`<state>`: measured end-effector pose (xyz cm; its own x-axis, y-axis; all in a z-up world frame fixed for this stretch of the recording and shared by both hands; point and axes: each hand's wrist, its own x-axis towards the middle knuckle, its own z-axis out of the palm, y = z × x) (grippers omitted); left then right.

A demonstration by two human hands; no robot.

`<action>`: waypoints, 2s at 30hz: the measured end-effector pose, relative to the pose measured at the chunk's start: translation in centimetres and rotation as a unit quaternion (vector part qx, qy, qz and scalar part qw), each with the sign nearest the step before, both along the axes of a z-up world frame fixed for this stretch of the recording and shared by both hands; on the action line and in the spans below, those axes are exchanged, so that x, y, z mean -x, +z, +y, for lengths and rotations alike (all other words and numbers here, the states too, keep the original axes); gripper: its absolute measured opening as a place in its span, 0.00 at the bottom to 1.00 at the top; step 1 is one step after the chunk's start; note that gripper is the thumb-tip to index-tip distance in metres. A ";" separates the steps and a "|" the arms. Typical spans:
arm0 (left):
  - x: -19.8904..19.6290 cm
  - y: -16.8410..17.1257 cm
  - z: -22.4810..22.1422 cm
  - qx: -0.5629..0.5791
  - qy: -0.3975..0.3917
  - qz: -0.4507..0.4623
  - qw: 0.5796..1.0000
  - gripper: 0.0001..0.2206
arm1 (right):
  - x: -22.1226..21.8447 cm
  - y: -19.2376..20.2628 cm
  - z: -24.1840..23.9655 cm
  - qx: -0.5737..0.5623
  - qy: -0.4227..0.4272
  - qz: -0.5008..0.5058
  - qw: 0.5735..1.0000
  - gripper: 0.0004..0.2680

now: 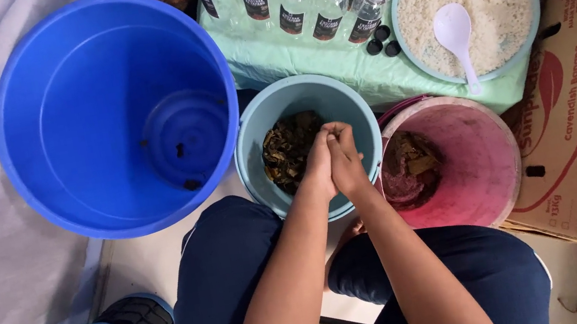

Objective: Preparing and mixing materials for charcoal briquettes by crumbling dried leaves and combining them with a binder paste in a bucket.

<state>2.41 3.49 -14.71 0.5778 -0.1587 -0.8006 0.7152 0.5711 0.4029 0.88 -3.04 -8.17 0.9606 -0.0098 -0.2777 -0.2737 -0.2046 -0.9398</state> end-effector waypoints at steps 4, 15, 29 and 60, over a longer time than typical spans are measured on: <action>0.6 0.2 0.4 -0.011 -0.011 -0.010 1.000 0.34 | 0.8 0.6 -1.4 0.234 0.078 -0.023 0.969 0.14; -1.1 3.8 0.9 -0.221 -0.046 0.031 0.974 0.27 | 1.4 2.2 -0.3 0.078 0.067 -0.125 0.987 0.16; 0.3 5.4 -0.3 -0.238 -0.042 -0.005 0.970 0.24 | 0.8 2.2 0.6 -0.130 -0.144 0.128 0.973 0.22; -0.2 0.9 0.9 -0.296 0.019 0.007 0.955 0.24 | 0.6 -3.5 -0.1 -0.027 -0.056 0.121 0.991 0.12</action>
<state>2.64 4.42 -13.82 0.5624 0.3458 -0.7511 0.7062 0.2716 0.6539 0.23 -3.14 -11.72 0.8594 -0.0914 -0.5031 -0.5109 -0.1112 -0.8524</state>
